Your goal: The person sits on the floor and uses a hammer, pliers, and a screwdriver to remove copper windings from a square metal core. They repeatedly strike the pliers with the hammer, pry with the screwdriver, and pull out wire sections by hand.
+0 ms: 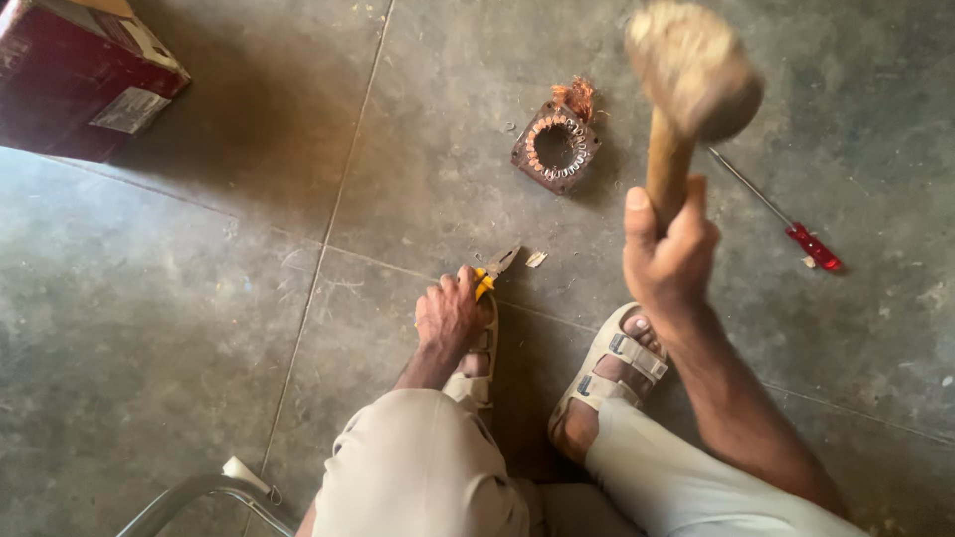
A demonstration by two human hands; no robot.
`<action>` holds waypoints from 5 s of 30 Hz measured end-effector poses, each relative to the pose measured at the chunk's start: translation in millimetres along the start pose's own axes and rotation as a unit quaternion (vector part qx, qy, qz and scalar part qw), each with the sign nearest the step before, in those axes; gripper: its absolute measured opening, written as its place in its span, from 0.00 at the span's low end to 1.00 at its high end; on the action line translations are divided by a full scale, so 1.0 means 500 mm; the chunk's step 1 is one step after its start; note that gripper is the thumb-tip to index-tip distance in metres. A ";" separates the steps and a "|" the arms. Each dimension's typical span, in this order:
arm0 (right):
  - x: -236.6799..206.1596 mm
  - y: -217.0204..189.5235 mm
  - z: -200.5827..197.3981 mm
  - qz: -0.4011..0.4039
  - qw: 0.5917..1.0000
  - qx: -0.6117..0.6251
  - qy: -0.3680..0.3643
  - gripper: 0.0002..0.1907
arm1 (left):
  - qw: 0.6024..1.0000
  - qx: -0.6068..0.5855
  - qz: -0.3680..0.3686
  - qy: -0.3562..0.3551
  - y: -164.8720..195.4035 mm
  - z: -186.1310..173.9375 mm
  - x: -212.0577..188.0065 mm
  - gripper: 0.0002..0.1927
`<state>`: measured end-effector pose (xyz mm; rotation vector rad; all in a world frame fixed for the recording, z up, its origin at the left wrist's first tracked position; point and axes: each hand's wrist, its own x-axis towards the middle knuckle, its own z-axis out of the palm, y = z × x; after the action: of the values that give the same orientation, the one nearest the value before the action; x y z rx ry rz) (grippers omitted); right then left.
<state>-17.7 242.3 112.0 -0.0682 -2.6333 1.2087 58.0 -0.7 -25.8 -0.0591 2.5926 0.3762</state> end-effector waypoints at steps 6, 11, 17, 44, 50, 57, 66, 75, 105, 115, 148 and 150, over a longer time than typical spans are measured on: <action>-0.008 0.088 0.062 0.037 0.975 -0.176 -0.131 0.20 | 1.000 -0.004 0.006 0.015 -0.005 0.000 -0.011 0.21; -0.097 0.099 -0.008 0.213 0.961 -0.116 -0.134 0.22 | 0.996 -0.074 0.003 0.050 -0.037 -0.010 -0.030 0.24; -0.178 0.169 -0.094 0.230 0.932 -0.252 -0.125 0.24 | 0.993 -0.094 -0.064 0.004 -0.105 -0.055 -0.042 0.28; -0.299 0.155 0.055 0.238 0.950 0.007 -0.203 0.14 | 0.981 -0.079 0.135 0.118 0.270 -0.165 0.336 0.63; -0.301 0.149 0.045 0.246 0.950 0.006 -0.191 0.14 | 0.951 -0.305 0.044 0.022 0.217 -0.181 0.291 0.48; -0.310 0.157 0.047 0.246 0.948 0.006 -0.204 0.14 | 0.637 -0.688 -0.162 -0.308 0.092 -0.101 0.190 0.42; -0.328 0.164 0.054 0.240 0.959 0.067 -0.136 0.12 | 0.667 -0.686 -0.172 -0.233 0.035 -0.109 0.123 0.44; -0.273 0.192 -0.051 0.100 0.985 -0.130 0.062 0.11 | 0.873 -0.486 0.036 -0.007 0.059 -0.099 0.102 0.36; -0.171 0.220 0.152 0.065 0.989 0.011 -0.134 0.05 | 0.922 -0.381 -0.062 0.010 0.113 -0.096 0.113 0.35; 0.029 0.196 0.135 -0.070 0.992 -0.039 -0.101 0.22 | 0.948 -0.318 0.020 0.018 0.078 -0.092 0.142 0.35; -0.146 0.005 0.010 0.074 0.982 0.174 0.023 0.11 | 0.648 -0.735 0.197 -0.033 0.095 -0.442 -0.087 0.21; -0.198 0.039 0.033 0.084 0.994 0.070 -0.009 0.09 | 0.640 -0.738 0.212 -0.036 0.095 -0.463 -0.110 0.21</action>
<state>73.1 228.9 67.2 -0.2611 -2.5928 1.4501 -12.6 -20.6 205.5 0.0098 1.4468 2.4342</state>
